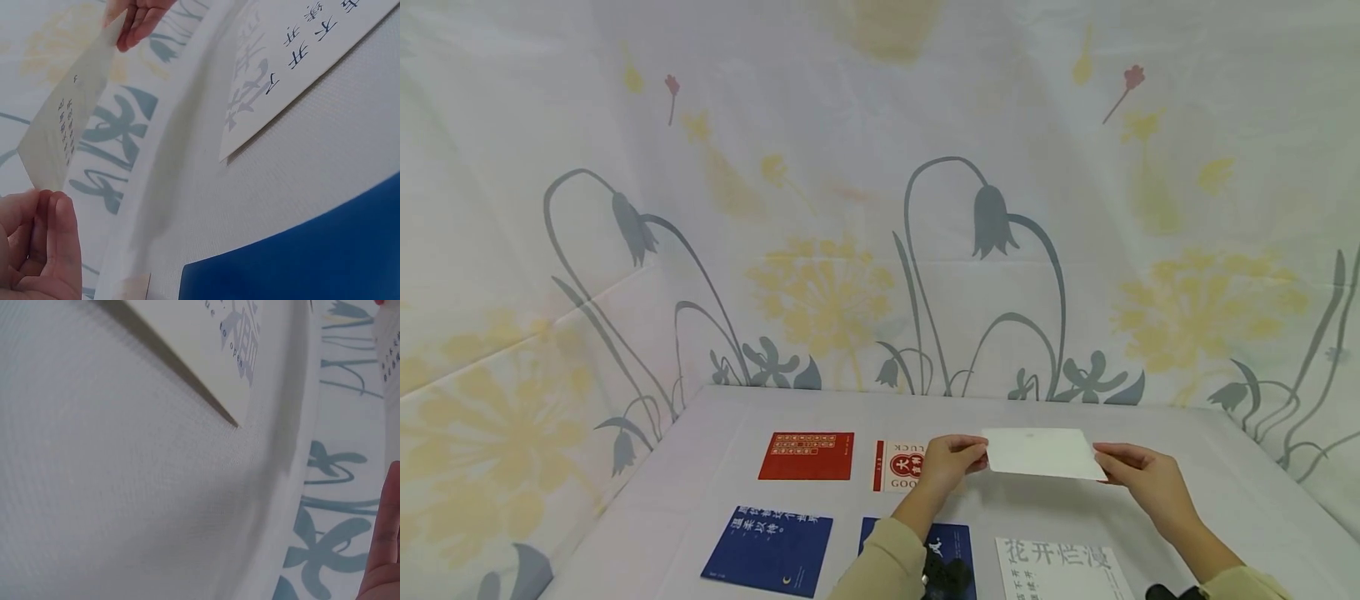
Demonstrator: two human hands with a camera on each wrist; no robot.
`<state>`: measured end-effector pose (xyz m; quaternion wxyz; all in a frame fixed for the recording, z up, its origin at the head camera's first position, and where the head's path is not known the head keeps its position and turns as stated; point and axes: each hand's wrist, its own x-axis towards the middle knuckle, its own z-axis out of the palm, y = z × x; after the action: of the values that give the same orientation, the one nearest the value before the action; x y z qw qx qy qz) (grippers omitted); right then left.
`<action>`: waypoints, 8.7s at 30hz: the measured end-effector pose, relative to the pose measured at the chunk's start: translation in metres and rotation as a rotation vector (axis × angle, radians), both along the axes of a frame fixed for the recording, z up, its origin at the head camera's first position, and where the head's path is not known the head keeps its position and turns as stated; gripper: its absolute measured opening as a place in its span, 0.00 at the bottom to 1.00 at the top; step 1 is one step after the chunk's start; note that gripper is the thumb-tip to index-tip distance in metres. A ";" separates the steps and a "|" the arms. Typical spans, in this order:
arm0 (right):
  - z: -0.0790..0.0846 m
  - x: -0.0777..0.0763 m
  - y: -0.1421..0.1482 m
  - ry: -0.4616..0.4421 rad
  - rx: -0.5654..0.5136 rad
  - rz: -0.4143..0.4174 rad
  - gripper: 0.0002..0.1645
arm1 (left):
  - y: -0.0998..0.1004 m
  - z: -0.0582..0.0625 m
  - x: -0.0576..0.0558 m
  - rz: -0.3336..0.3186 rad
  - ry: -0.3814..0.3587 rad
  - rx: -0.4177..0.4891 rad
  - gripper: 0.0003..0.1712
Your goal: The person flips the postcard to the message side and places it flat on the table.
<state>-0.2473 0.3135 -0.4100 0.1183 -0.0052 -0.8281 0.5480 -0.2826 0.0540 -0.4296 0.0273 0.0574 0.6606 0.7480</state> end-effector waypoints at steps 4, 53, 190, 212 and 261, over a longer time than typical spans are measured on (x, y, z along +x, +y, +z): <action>0.000 0.000 -0.001 -0.029 0.036 -0.014 0.30 | 0.002 -0.001 0.001 0.020 -0.008 -0.030 0.07; -0.014 -0.008 0.000 -0.219 0.167 0.034 0.27 | 0.013 -0.008 0.007 0.080 -0.064 -0.297 0.19; -0.051 0.061 0.018 0.412 0.661 0.631 0.37 | -0.018 0.003 0.089 -0.467 0.514 -1.221 0.30; -0.046 0.056 0.019 0.062 0.791 0.642 0.22 | -0.019 -0.001 0.088 -0.479 0.495 -1.223 0.28; -0.012 0.068 0.004 -0.349 0.429 0.136 0.28 | -0.018 0.000 0.094 -0.292 0.233 -0.476 0.23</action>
<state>-0.1797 0.3175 -0.4221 -0.0644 -0.0188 -0.9314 0.3578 -0.1889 0.0359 -0.4292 0.0715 0.2292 0.8007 0.5489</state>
